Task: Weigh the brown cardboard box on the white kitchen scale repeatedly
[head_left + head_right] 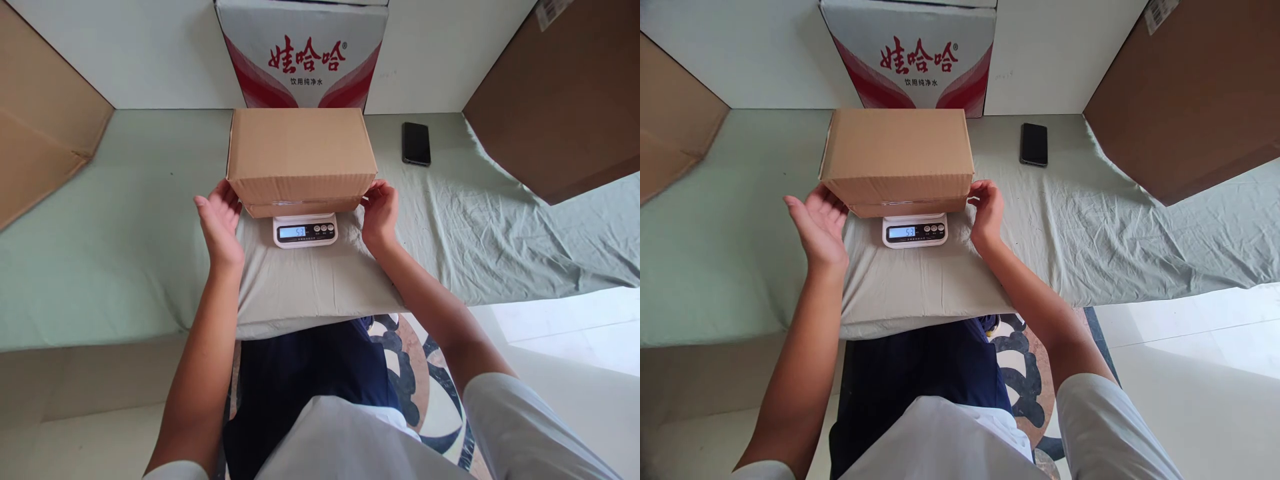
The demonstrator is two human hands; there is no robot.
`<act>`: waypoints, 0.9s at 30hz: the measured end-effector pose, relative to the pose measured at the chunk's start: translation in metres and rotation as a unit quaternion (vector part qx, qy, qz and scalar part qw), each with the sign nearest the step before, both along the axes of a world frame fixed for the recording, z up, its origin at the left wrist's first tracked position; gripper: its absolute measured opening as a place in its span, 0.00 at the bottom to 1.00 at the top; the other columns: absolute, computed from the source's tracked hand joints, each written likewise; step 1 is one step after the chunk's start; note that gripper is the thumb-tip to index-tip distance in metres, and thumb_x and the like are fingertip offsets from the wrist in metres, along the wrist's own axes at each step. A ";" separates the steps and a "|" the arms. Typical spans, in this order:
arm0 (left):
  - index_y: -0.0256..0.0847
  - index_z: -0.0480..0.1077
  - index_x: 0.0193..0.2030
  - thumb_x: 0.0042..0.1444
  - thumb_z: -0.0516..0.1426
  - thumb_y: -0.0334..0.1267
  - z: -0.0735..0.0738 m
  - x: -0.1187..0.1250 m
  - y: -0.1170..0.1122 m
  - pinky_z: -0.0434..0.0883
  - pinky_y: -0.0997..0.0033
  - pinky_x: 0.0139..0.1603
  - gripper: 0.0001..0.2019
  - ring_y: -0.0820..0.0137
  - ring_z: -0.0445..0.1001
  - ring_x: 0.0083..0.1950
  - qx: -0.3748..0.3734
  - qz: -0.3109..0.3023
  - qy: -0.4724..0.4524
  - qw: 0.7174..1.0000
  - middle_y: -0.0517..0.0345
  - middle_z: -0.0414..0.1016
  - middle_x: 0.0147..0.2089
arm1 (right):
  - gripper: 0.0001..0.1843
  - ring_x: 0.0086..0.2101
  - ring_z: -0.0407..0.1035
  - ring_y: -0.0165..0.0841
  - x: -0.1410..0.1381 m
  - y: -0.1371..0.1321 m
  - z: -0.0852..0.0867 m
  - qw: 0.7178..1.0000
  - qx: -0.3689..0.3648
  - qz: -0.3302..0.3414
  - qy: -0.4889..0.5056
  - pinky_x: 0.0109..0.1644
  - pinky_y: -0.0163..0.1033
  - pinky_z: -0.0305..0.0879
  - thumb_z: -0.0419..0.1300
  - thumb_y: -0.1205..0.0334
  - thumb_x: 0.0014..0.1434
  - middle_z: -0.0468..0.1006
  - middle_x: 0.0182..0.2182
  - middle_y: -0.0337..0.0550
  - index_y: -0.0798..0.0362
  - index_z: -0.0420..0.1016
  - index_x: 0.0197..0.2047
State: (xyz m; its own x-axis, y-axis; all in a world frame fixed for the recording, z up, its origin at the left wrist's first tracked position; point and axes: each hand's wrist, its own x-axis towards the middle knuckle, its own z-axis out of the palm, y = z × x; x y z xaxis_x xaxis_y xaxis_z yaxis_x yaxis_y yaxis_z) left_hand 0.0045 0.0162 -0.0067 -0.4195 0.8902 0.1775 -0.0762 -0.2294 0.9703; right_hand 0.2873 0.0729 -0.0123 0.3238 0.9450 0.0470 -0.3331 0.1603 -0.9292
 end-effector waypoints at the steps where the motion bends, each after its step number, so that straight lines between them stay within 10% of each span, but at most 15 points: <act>1: 0.45 0.81 0.65 0.55 0.47 0.93 0.000 0.001 0.000 0.63 0.42 0.87 0.57 0.46 0.71 0.84 0.000 0.003 -0.001 1.000 0.34 0.75 0.79 | 0.24 0.37 0.76 0.33 0.000 0.000 -0.001 1.000 0.004 -0.001 -0.010 0.44 0.39 0.74 0.53 0.37 0.74 0.77 0.33 0.38 0.45 0.69 0.34; 27: 0.43 0.79 0.67 0.56 0.43 0.94 0.007 0.006 -0.004 0.63 0.42 0.87 0.59 0.45 0.70 0.84 -0.004 -0.011 0.007 1.000 0.33 0.74 0.80 | 0.21 0.65 0.75 0.43 -0.007 -0.026 0.012 0.985 0.105 0.020 -0.136 0.68 0.52 0.77 0.56 0.35 0.73 0.81 0.60 0.44 0.37 0.77 0.57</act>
State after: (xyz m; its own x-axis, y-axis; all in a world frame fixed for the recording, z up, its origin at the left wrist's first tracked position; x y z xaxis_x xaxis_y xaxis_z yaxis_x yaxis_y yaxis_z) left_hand 0.0109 0.0125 0.0006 -0.3980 0.9003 0.1765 -0.0681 -0.2208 0.9729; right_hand 0.2807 0.0471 -0.0008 0.2347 0.9172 0.3220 -0.0859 0.3496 -0.9330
